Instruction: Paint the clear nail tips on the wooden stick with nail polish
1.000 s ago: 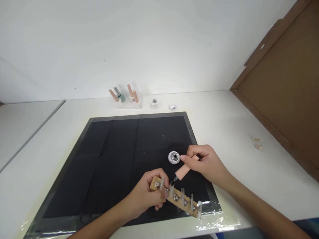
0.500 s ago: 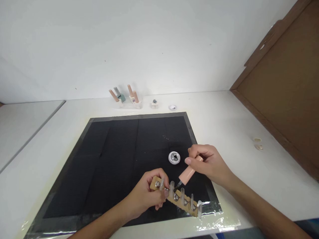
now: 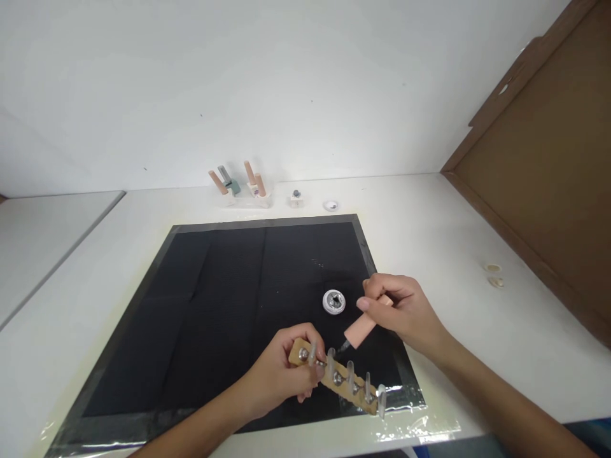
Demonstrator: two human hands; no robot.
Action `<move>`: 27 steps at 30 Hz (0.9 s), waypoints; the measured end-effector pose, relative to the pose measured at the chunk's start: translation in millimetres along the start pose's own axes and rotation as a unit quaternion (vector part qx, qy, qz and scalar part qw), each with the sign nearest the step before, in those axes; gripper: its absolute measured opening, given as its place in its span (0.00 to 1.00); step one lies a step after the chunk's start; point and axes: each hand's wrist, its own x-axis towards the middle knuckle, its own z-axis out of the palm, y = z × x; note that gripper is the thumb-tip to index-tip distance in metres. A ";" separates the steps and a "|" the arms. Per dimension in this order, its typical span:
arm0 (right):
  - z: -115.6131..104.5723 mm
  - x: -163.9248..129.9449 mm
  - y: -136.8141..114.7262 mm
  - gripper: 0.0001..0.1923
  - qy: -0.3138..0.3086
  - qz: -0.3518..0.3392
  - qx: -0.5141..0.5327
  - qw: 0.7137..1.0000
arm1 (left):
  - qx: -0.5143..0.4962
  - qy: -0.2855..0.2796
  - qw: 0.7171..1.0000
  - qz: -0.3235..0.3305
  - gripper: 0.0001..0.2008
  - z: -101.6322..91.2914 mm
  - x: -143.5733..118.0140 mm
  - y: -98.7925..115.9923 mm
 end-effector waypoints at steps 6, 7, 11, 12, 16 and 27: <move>4.7 -1.4 0.5 0.20 -0.058 0.010 0.014 0.998 | 0.041 -0.016 0.999 -0.002 0.05 1.9 -2.0 2.7; 4.9 -0.8 -0.8 0.21 -0.051 0.012 -0.002 0.999 | 0.047 -0.018 0.999 0.001 0.05 1.7 -2.2 2.0; 1.7 1.4 -5.4 0.20 -0.027 0.010 -0.030 0.999 | 0.068 -0.019 0.997 0.009 0.05 1.1 -2.6 -0.8; 0.7 1.4 -5.5 0.20 -0.029 0.005 -0.027 0.999 | 0.072 -0.019 0.997 0.010 0.05 1.1 -2.6 -1.2; 0.5 -1.7 -1.8 0.21 -0.081 -0.017 0.012 0.997 | 0.079 -0.026 0.996 0.015 0.07 0.7 -2.6 -2.5; 0.2 0.0 -2.8 0.20 -0.029 -0.002 -0.020 0.999 | 0.101 -0.031 0.994 0.031 0.08 -0.6 -3.0 -2.4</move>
